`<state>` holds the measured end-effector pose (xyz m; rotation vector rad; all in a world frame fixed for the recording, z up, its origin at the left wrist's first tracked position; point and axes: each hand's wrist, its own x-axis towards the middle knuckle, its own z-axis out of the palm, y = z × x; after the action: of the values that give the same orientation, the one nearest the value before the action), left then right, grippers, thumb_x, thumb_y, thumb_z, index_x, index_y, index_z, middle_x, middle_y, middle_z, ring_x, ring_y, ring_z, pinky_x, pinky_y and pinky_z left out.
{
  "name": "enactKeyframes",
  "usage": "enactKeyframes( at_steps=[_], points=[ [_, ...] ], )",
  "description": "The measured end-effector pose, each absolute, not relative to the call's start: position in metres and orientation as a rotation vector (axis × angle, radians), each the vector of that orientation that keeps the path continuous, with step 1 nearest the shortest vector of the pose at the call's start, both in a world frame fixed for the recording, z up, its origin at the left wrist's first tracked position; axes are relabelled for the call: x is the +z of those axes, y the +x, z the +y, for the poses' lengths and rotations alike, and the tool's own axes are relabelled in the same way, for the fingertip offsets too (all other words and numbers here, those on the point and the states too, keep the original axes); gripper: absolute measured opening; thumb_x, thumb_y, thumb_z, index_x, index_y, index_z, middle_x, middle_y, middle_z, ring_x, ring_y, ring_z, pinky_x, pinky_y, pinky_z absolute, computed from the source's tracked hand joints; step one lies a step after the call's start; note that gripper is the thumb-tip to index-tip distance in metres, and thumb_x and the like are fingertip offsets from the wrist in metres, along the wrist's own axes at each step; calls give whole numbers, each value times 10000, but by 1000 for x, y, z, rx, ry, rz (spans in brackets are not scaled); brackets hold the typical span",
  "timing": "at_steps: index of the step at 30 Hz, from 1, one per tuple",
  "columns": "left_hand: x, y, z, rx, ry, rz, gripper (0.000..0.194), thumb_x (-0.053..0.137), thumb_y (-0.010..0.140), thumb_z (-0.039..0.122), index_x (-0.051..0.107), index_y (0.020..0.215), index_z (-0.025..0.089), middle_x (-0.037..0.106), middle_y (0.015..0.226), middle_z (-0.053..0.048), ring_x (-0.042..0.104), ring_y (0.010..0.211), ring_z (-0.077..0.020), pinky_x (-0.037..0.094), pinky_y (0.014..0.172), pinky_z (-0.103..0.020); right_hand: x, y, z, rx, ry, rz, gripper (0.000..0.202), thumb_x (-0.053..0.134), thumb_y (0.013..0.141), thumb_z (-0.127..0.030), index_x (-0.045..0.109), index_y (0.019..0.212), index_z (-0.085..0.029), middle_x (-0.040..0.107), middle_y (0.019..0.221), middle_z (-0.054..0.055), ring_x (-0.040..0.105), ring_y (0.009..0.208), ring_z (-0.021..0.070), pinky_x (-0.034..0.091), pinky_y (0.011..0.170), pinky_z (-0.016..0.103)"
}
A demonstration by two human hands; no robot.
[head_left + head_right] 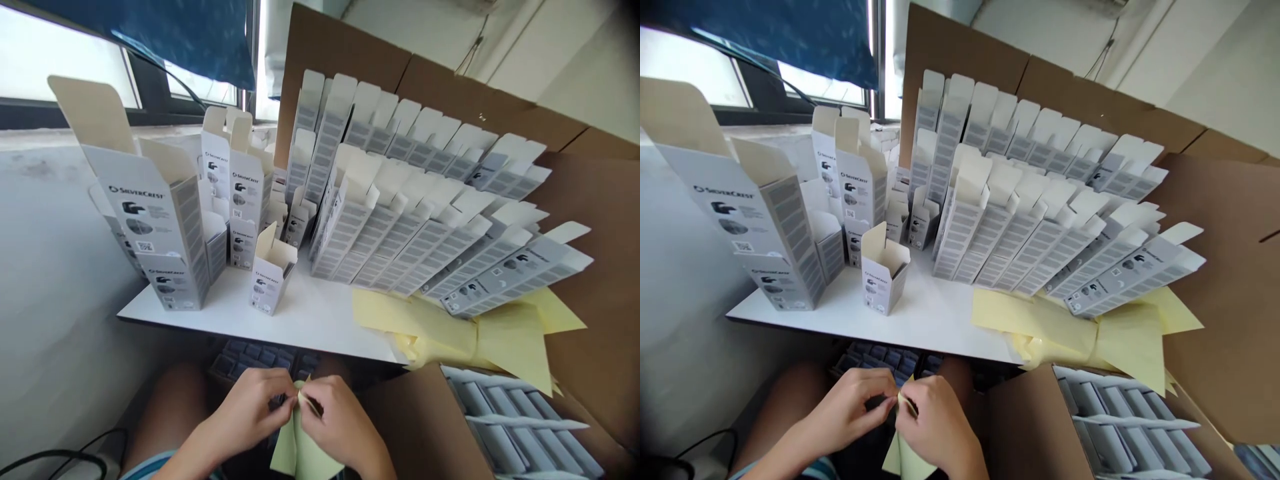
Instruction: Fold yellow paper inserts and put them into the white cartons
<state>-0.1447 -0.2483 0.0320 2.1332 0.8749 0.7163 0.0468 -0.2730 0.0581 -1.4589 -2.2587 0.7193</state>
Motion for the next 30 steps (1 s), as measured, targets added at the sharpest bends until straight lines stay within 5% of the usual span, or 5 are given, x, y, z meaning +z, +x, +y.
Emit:
enactKeyframes(
  at_steps=[9,21,30],
  points=[
    [10,-133,-240,744,2016,867,195,571,932,273,715,828,193,704,781,-28,645,720,-145,398,652,-210,36,56,-269,751,-1582,-2124,181,569,786,-131,634,630,-194,648,656,10,535,652,136,323,630,241],
    [1,-142,-230,637,1950,779,352,434,1036,345,650,823,166,679,812,-42,619,774,-134,408,704,-206,31,56,-263,802,-1409,-1987,193,594,793,-175,641,607,-196,600,601,-8,464,596,122,299,571,245],
    [-13,-143,-235,793,1950,796,299,556,983,340,670,765,170,665,728,-30,612,699,-120,402,653,-198,27,52,-261,876,-1398,-2005,263,599,803,-206,553,546,-179,507,546,-24,404,584,105,275,573,244]
  ],
)
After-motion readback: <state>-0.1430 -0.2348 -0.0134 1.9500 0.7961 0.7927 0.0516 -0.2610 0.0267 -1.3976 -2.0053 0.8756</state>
